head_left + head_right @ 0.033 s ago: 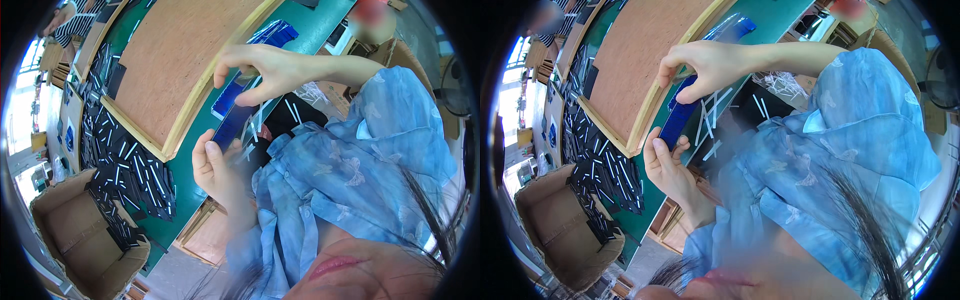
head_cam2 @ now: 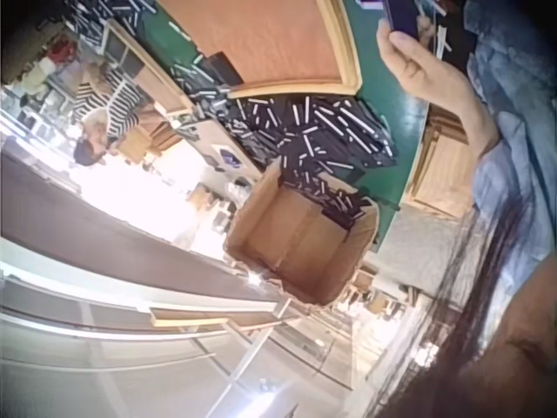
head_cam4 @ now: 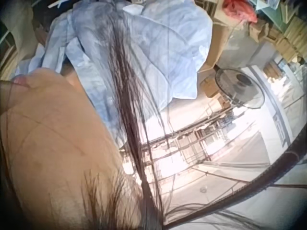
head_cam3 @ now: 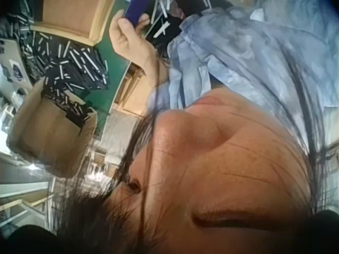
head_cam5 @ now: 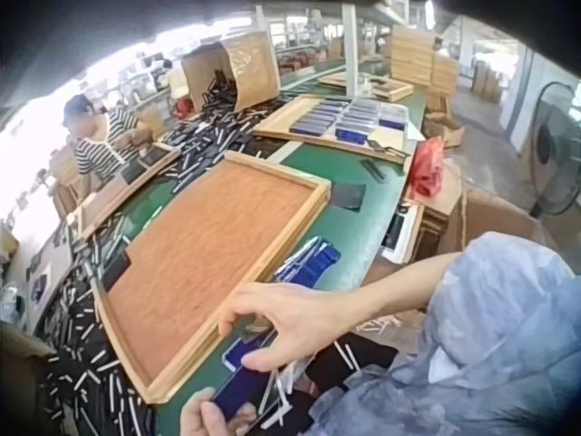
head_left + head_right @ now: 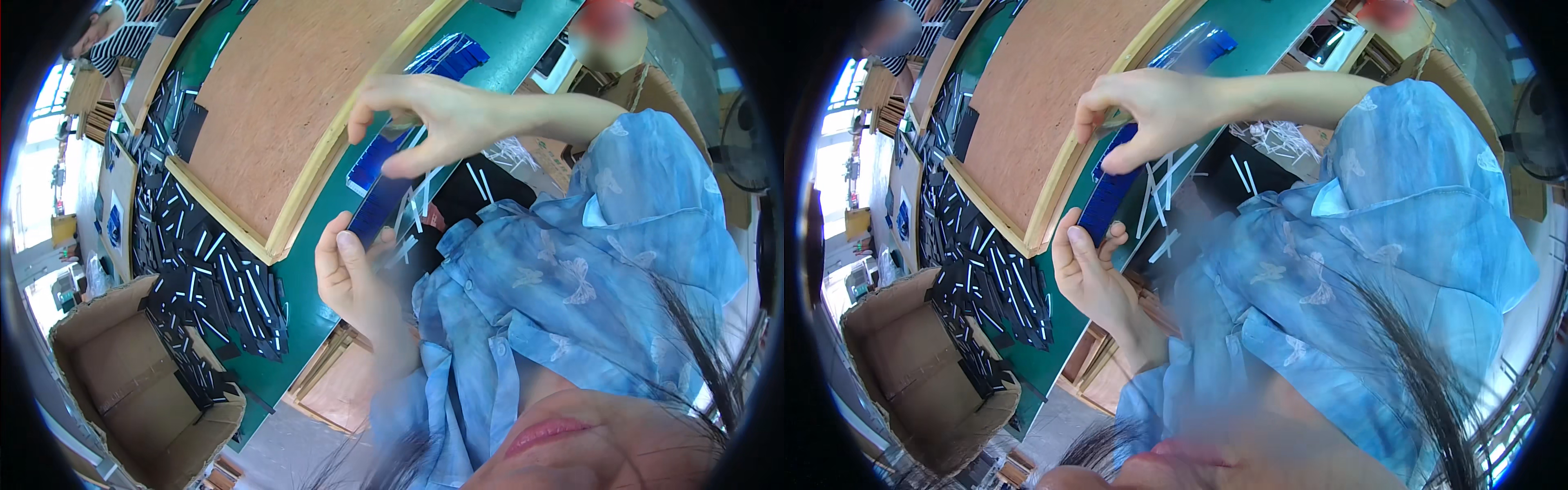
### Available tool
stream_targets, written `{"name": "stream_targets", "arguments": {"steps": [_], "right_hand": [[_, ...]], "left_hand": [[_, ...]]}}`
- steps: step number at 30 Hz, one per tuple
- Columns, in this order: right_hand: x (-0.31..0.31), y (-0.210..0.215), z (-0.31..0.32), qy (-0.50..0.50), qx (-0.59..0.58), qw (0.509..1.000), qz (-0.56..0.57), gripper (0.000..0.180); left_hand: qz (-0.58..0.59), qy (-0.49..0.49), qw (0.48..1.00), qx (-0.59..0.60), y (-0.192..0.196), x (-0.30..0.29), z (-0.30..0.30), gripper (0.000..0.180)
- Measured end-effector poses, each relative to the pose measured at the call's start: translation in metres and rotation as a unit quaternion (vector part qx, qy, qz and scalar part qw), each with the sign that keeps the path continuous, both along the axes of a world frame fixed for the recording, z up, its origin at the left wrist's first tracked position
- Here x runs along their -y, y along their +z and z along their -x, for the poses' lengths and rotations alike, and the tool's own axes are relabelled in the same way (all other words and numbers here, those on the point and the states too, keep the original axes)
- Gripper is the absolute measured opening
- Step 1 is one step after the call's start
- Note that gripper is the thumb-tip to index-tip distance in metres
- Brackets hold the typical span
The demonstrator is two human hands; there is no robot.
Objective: Manually assembling and sorting transformer components by wrapping or fitting black cores with blue components and placing them in a tray.
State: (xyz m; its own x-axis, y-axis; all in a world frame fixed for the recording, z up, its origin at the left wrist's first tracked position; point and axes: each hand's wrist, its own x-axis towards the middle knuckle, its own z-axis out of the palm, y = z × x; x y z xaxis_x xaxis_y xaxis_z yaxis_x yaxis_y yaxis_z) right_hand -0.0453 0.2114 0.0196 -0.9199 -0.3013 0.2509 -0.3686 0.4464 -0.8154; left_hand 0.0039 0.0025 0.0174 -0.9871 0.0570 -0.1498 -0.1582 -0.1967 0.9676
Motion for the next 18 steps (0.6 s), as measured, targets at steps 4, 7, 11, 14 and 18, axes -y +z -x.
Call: {"name": "stream_targets", "arguments": {"steps": [4,7,11,14,18], "right_hand": [[0.022,-0.001,0.000,-0.040,-0.112,0.992,-0.036,0.040],[0.003,-0.006,-0.001,-0.049,-0.042,0.995,-0.070,0.031],[0.003,-0.008,0.002,0.029,0.023,0.999,0.026,0.036],[0.007,0.004,0.006,0.082,0.005,0.996,0.039,0.026],[0.018,0.004,0.012,0.078,0.092,0.965,0.234,0.021]], "left_hand": [[0.050,-0.006,0.998,-0.039,0.001,-0.004,-0.002,0.024],[0.013,0.015,1.000,-0.007,0.005,0.003,0.001,0.025],[-0.013,-0.002,1.000,0.006,0.002,0.005,0.006,0.024],[0.121,0.113,0.980,-0.108,-0.016,0.015,0.015,0.022],[-0.001,-0.044,0.999,-0.007,-0.011,0.048,0.032,0.026]]}}
